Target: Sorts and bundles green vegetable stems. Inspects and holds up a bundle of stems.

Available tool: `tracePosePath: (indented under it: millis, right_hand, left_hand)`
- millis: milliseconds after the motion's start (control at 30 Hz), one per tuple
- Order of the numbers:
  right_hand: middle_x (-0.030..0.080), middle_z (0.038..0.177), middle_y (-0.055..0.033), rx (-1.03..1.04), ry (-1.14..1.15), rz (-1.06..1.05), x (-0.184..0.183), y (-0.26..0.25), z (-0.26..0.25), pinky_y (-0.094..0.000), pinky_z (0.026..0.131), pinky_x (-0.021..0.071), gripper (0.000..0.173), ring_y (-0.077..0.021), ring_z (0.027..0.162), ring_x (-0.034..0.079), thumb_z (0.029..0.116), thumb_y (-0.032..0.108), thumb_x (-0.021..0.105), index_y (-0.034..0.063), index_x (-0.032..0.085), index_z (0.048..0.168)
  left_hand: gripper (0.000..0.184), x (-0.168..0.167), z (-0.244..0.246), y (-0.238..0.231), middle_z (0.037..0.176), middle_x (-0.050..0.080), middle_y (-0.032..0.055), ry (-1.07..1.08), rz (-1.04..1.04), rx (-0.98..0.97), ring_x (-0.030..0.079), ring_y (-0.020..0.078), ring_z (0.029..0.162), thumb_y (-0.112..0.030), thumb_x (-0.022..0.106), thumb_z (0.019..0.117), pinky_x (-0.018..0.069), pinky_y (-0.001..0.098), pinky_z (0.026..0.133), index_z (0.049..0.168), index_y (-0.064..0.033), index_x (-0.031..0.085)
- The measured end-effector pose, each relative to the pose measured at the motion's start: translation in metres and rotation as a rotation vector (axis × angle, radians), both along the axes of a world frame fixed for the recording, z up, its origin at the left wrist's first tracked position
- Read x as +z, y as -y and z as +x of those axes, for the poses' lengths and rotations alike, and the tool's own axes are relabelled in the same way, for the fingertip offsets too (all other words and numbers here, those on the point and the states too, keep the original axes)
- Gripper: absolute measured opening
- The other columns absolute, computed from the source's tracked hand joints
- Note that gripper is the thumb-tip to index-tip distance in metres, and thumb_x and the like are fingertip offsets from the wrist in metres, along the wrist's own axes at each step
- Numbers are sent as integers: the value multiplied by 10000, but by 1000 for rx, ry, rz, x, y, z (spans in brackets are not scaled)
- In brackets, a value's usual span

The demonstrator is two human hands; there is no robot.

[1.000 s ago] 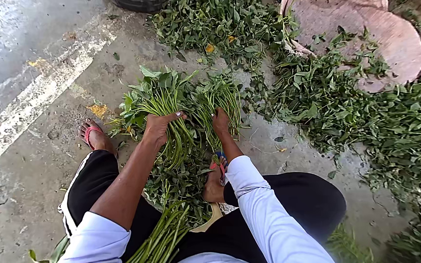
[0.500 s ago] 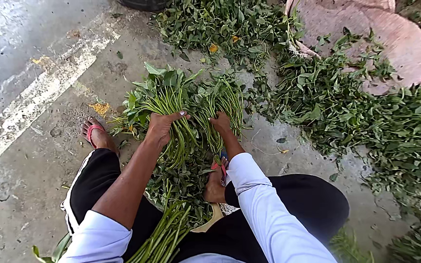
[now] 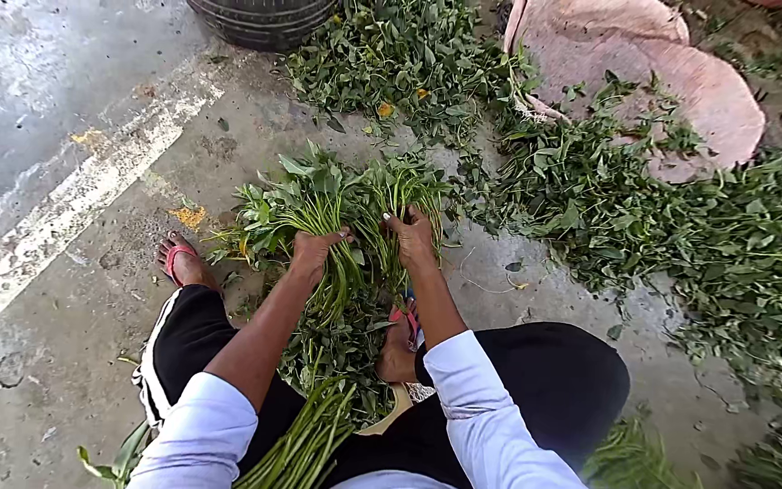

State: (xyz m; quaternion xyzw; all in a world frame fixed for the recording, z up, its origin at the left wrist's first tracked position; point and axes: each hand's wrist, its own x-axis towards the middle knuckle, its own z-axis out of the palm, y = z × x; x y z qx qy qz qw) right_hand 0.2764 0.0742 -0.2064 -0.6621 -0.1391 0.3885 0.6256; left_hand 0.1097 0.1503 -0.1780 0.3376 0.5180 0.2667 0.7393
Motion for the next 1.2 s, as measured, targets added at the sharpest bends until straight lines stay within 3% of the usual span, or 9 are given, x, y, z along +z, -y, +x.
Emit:
tracePosePath:
  millis: [233,433,633,800,867,1000,1133,1200]
  right_hand:
    - [703,972,-87,42,-231,129,36,7,-40,-284,667,614,226,-146,757,700,969,-38,625,-3,585,1189]
    - [697,963,-77,71,-300,173,41,10,-48,-279,697,611,202,-136,770,698,978,-38,607,11,593,1173]
    - [706,966,-55,87,-423,127,49,17,-48,-265,672,602,207,-118,739,688,1003,-1,587,64,603,1200]
    - [704,939,-61,115,-507,135,43,17,-48,-266,642,598,179,-123,712,679,1012,0,571,52,618,1177]
    - [700,967,-59,159,-502,133,42,20,-48,-263,639,595,204,-118,715,676,1015,15,574,72,614,1206]
    - [707,972,-46,200,-447,116,40,23,-48,-258,631,592,247,-107,712,678,993,15,614,103,614,1224]
    - [699,939,-64,126,-464,126,39,17,-48,-278,629,598,238,-130,710,681,975,-39,615,54,606,1194]
    - [681,940,-57,45,-460,124,42,17,-40,-274,633,591,228,-127,710,668,982,-34,606,53,593,1193]
  left_hand:
    - [589,-18,2,14,1270,640,204,-179,128,-143,634,234,1162,74,782,820,518,397,1024,1347,69,518]
    - [572,-9,5,27,1174,668,141,-100,140,-85,654,142,1046,80,807,796,545,315,943,1303,49,543]
    - [571,-6,-5,27,1196,679,76,-23,96,-152,652,148,1053,46,808,811,551,376,927,1322,-48,570]
    - [331,-2,-10,18,1027,704,63,12,-42,-232,678,153,911,25,692,898,577,363,832,1209,-53,606]
    - [327,-3,-12,16,1023,700,55,16,-40,-256,681,144,907,30,667,917,580,349,834,1222,-59,591]
    - [385,-2,-7,23,1103,673,88,-57,41,-204,651,148,965,47,686,914,555,352,877,1276,-20,573]
    - [335,2,-6,19,1053,688,99,-148,37,-215,664,157,927,21,712,911,561,345,851,1225,0,599]
    - [299,2,-10,11,965,738,136,-188,-11,-197,727,208,844,18,724,901,609,367,788,1179,36,615]
